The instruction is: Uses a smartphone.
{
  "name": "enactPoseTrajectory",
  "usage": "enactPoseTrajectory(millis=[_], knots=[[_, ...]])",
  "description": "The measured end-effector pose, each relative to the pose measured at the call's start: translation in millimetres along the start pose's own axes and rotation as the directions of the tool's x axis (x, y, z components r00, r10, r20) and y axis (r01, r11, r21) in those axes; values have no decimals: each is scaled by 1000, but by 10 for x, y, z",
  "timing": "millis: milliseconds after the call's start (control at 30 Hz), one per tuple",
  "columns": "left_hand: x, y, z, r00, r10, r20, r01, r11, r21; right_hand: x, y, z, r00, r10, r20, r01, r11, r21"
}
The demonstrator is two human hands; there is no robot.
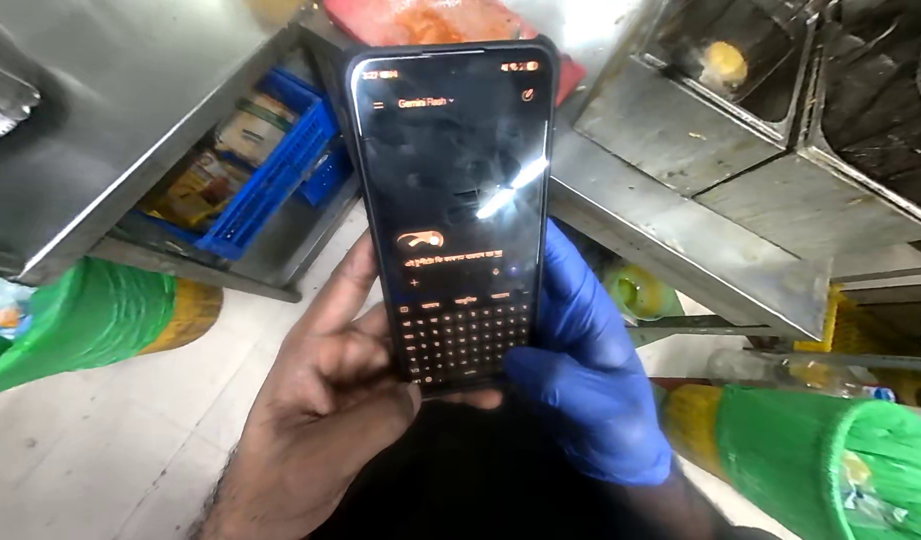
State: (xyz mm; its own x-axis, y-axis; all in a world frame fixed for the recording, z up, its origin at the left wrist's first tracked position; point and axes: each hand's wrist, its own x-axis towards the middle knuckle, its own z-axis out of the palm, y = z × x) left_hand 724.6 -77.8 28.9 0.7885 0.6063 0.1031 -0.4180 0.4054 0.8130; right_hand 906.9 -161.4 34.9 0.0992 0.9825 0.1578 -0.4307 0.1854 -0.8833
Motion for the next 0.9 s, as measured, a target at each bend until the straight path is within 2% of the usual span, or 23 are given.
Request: enactPoseTrajectory(millis=[900], knots=[[-20, -20, 73, 1000, -2, -7, 2, 1000, 28, -59, -17, -24, 1000, -15, -21, 15, 1000, 15]])
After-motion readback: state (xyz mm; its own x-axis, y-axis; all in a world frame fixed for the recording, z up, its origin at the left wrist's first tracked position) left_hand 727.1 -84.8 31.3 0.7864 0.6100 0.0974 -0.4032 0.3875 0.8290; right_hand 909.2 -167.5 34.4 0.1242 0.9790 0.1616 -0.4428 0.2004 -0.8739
